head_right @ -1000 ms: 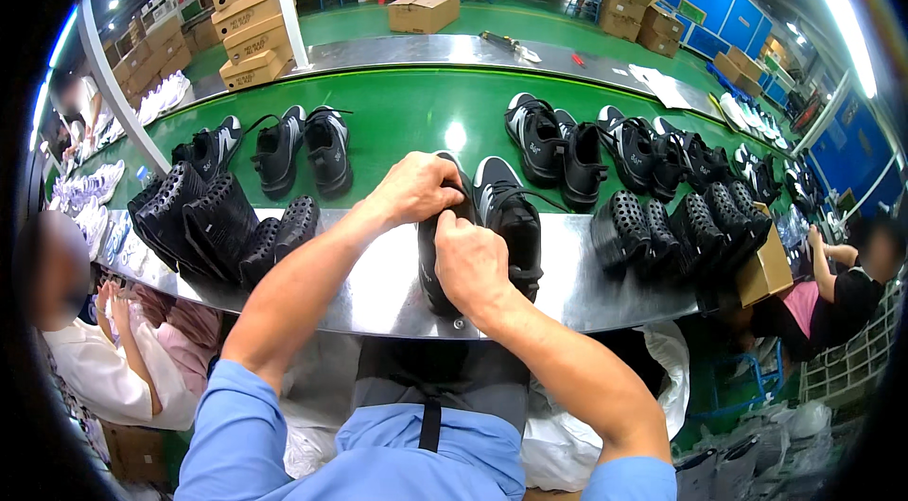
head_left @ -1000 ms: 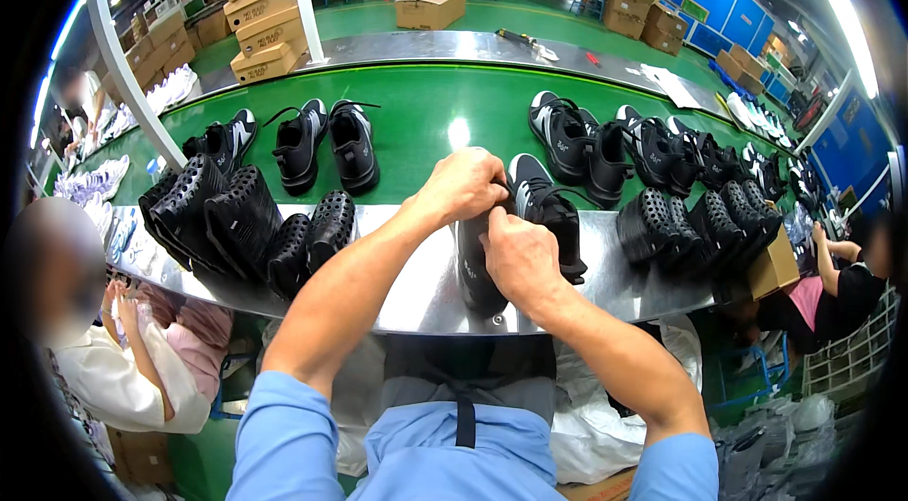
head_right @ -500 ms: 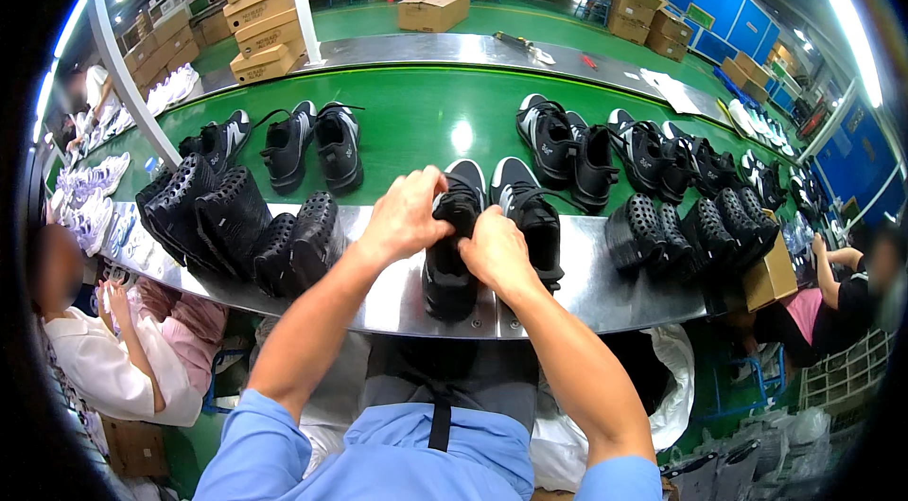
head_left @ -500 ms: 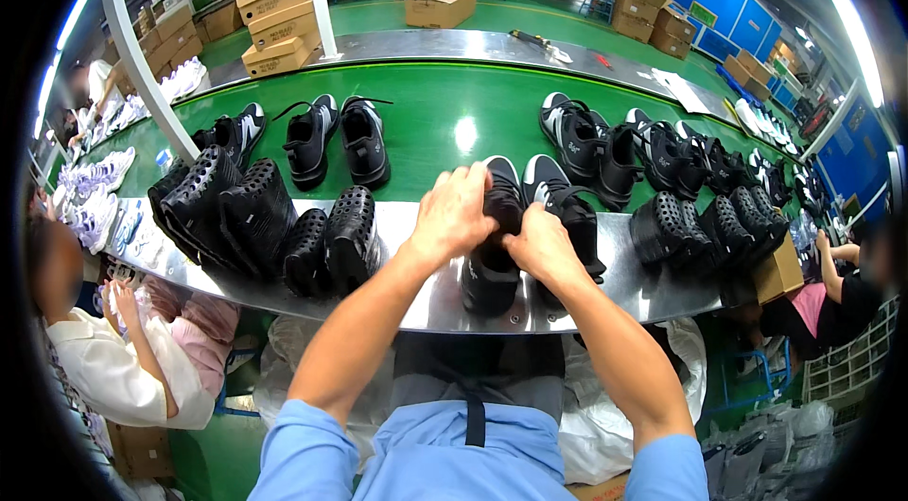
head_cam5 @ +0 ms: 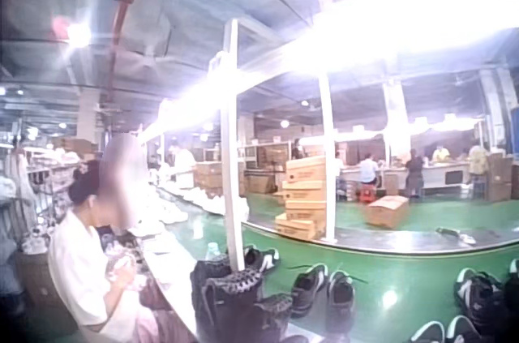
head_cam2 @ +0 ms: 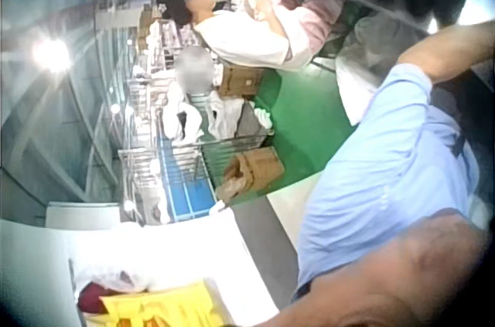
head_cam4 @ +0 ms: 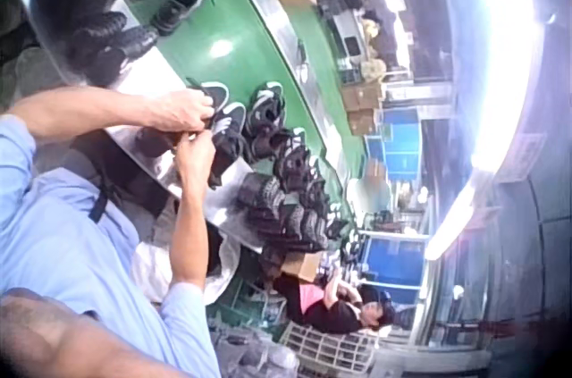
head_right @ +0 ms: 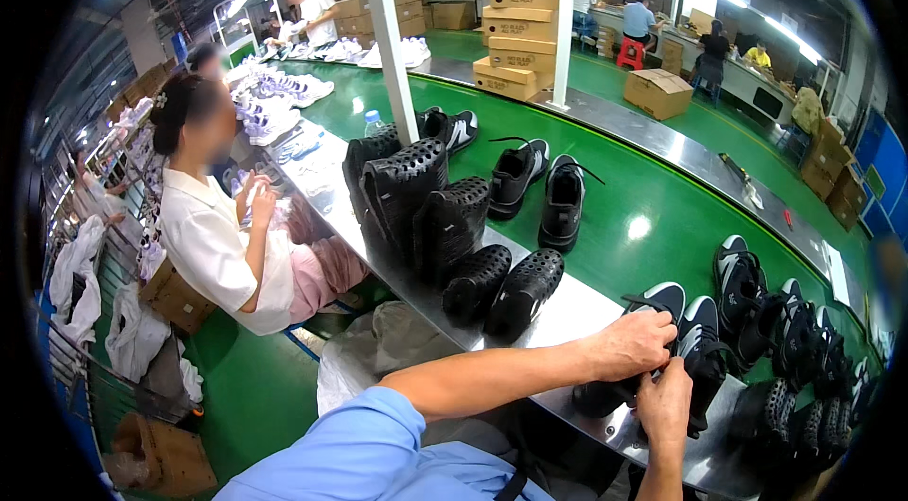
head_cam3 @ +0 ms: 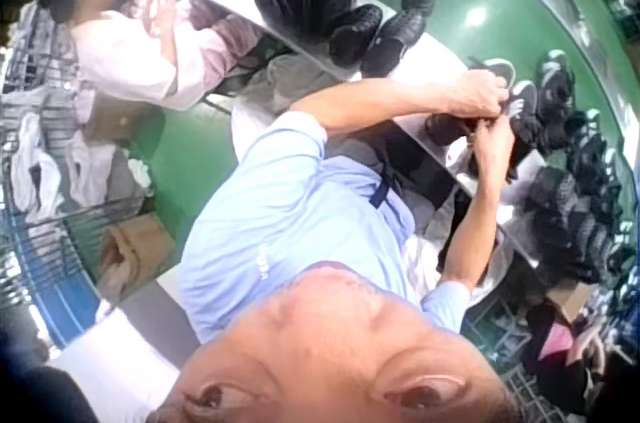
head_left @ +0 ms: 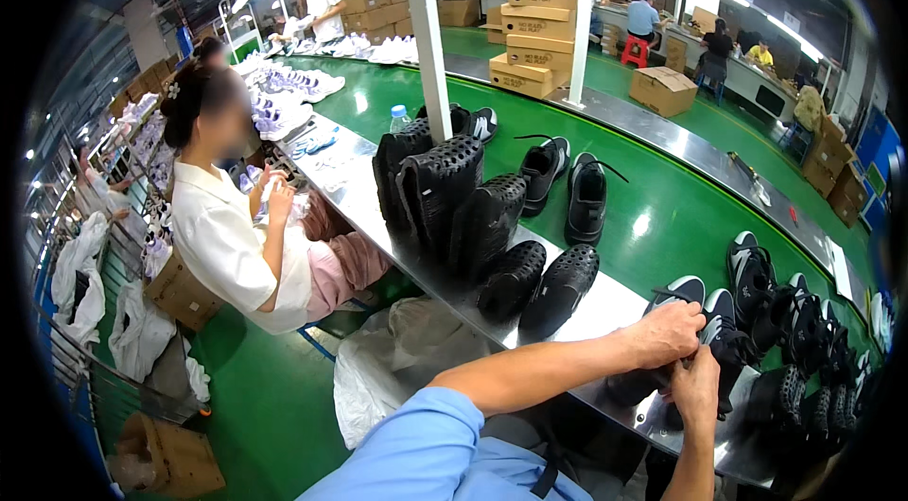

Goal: The person places white and purple sneakers on a conveyor belt, then pulls black shoe components from a bag and inserts them into black sneakers.

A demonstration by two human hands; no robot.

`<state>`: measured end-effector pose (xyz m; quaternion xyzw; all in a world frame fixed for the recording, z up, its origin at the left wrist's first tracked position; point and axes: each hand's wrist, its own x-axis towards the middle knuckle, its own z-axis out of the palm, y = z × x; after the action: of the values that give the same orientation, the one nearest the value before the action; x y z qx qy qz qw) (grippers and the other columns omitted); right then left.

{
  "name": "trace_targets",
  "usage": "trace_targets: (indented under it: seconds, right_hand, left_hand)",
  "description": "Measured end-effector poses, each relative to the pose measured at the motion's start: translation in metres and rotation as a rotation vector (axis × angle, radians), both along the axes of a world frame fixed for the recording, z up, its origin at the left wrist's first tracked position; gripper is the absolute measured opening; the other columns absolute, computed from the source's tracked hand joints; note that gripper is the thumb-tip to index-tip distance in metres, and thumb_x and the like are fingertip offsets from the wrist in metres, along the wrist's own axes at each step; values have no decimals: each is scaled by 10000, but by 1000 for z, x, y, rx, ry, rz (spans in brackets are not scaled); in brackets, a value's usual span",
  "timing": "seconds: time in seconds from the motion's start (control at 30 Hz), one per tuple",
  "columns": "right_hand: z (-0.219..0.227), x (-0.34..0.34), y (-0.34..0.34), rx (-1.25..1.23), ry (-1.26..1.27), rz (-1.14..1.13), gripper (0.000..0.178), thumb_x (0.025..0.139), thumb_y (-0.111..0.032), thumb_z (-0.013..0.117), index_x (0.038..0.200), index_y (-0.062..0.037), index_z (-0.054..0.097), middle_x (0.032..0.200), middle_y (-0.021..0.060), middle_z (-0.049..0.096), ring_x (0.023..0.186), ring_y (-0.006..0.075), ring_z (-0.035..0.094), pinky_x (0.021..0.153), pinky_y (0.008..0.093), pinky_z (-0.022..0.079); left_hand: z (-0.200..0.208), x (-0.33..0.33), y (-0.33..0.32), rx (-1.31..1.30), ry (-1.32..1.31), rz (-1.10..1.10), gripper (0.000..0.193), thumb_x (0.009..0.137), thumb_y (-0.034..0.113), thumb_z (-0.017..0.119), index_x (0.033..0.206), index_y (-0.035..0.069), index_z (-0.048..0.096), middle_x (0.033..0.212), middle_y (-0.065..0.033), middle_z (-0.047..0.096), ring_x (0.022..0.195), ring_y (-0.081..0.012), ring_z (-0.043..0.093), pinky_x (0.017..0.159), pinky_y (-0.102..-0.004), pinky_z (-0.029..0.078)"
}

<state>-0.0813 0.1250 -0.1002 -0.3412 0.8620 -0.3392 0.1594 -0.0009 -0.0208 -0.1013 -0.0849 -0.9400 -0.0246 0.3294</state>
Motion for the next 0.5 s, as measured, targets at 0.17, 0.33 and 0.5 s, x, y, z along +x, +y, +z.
trace_targets:
  seconds: [0.17,0.33,0.5]
  right_hand:
    - [-8,0,-11,-82,-210,45,281,992,-160,680,971,76,530,757,153,655,506,224,661,402,344,528]
    - [-3,8,16,-142,-64,-43,210,864,-53,671,974,90,562,731,220,658,614,296,672,614,421,536]
    - [11,78,33,-314,-121,-92,253,876,-53,632,1098,49,563,800,201,695,694,315,691,671,440,543]
  left_hand:
    - [-11,11,-6,125,-86,-24,117,792,144,685,856,59,733,922,-86,650,964,-272,618,843,-384,531]
    - [26,48,11,723,4,79,418,890,272,746,1195,-7,683,1146,-196,689,1114,-397,642,977,-441,527]
    - [13,130,31,1324,-420,490,1108,812,617,819,1582,-41,370,1378,-276,618,1295,-360,603,1115,-402,452]
